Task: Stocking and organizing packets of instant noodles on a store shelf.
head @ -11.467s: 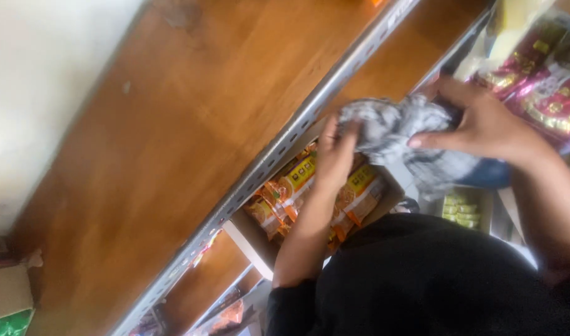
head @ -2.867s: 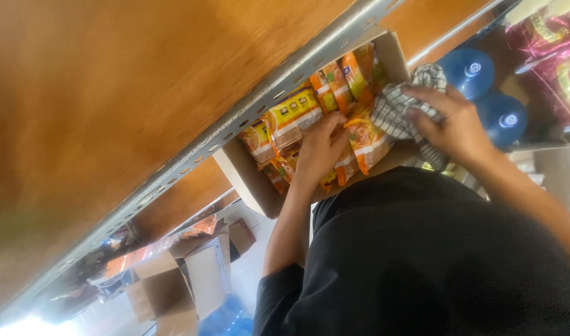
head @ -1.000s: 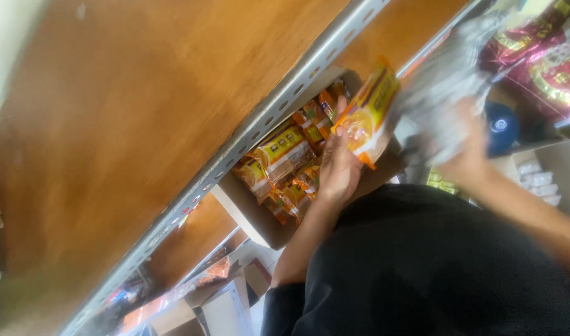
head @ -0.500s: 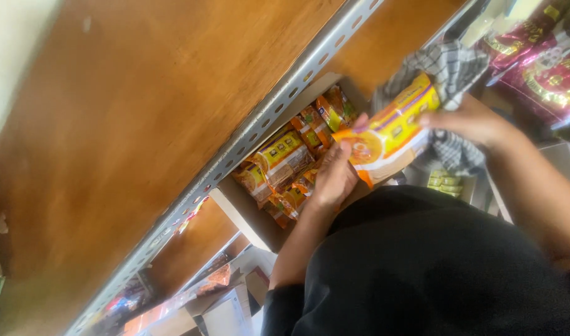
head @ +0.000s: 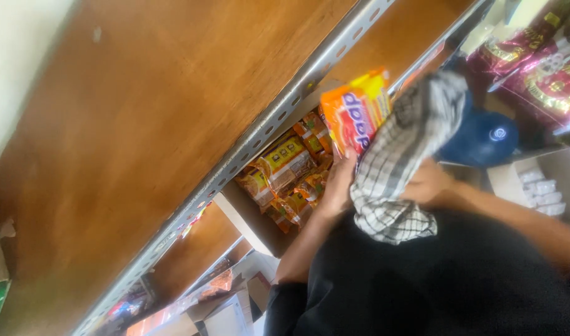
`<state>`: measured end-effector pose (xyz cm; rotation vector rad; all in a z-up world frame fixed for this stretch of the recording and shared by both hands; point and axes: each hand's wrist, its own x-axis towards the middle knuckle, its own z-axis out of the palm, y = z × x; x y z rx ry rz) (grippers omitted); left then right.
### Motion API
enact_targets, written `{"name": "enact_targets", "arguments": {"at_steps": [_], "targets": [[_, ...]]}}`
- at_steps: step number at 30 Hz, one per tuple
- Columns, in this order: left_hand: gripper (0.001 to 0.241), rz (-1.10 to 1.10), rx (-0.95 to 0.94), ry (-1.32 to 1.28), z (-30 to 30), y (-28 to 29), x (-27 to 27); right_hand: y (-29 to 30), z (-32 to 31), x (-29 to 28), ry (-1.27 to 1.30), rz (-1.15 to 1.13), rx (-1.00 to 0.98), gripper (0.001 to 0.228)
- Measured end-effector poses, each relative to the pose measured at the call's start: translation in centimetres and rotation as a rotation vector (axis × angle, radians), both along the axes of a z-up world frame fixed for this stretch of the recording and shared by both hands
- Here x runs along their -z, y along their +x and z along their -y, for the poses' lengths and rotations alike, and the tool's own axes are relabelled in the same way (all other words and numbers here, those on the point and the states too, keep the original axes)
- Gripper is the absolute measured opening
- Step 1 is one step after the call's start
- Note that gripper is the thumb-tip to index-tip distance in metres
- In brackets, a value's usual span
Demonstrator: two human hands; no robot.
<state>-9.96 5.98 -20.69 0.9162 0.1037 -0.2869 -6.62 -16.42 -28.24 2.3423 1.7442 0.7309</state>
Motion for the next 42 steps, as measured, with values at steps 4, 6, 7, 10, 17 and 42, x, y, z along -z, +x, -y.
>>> {"name": "enact_targets", "arguments": {"at_steps": [4, 6, 7, 10, 17, 42], "targets": [[0.088, 0.122, 0.117, 0.053, -0.8, -0.5, 4.4, 1.4, -1.8, -2.8, 0.558, -0.682, -0.159, 0.070], [0.083, 0.220, 0.184, 0.038, -0.3, -0.5, 3.3, 3.0, -2.9, -6.0, 0.537, -0.739, -0.077, 0.077], [0.080, 0.231, 0.193, 0.216, 0.3, -0.4, 1.4, 3.8, -3.5, -8.1, 0.674, -0.838, -0.010, 0.062], [0.075, 0.390, 0.101, 0.522, 0.7, 0.3, -3.2, 4.1, -4.5, -9.3, 0.851, -0.970, 0.125, 0.056], [0.087, 0.240, -0.120, 0.140, -2.6, -1.0, -3.6, 2.5, -1.8, -7.2, 0.757, -0.718, -0.272, 0.045], [0.080, 0.723, -0.012, 0.445, -1.1, 3.3, -16.6, 19.2, 2.2, -27.3, 1.565, -1.340, 0.524, 0.051]]}}
